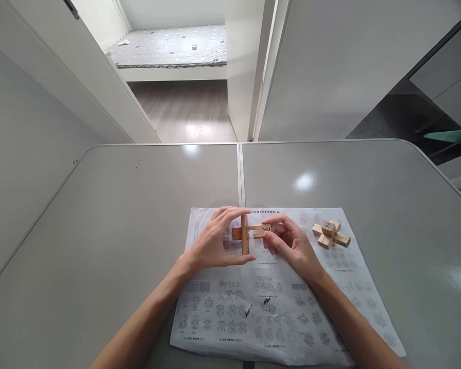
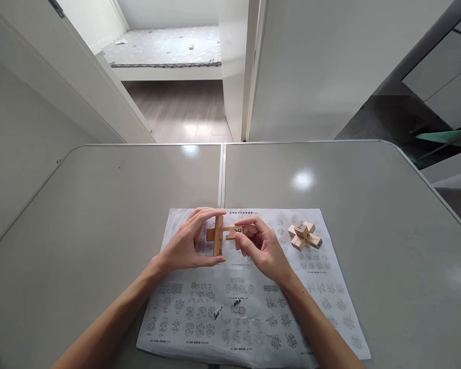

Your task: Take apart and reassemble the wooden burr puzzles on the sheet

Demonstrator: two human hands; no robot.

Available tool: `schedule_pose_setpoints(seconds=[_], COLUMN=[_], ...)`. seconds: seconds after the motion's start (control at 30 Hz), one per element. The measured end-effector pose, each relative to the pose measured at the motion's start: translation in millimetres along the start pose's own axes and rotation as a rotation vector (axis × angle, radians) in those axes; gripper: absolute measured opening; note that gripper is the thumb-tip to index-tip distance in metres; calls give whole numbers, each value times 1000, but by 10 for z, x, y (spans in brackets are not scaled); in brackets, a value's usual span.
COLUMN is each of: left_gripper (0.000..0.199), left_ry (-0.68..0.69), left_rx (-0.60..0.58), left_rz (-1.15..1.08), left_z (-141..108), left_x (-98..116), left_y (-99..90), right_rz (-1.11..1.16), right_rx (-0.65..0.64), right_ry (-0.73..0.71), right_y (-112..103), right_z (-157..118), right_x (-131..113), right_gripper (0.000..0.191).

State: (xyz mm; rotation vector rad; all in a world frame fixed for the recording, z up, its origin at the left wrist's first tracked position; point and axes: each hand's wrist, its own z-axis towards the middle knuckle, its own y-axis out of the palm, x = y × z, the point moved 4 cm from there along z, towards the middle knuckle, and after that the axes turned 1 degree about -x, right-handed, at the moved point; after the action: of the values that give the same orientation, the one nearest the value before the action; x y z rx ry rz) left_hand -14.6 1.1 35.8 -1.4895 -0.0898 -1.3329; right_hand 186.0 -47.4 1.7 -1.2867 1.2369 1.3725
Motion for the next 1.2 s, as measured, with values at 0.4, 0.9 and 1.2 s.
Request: schedule_pose_setpoints(seconds=[0.4,0.9,1.2], left_gripper=[83,80,81], left_ry=[-33,-19,-26], left_rx=[6,8,26], left_rz=[0,-6,3], left_z=[-6,-6,-9], left_x=[-28,-15,-39], left_y=[-3,2,8], right_rz=[13,0,-6], right_rx=[36,59,101], right_ry=[0,13,29], right_y=[-22,-31,-57], right_z=[-7,-5,-8], right_x=[1,12,13], right_gripper=[19,18,19])
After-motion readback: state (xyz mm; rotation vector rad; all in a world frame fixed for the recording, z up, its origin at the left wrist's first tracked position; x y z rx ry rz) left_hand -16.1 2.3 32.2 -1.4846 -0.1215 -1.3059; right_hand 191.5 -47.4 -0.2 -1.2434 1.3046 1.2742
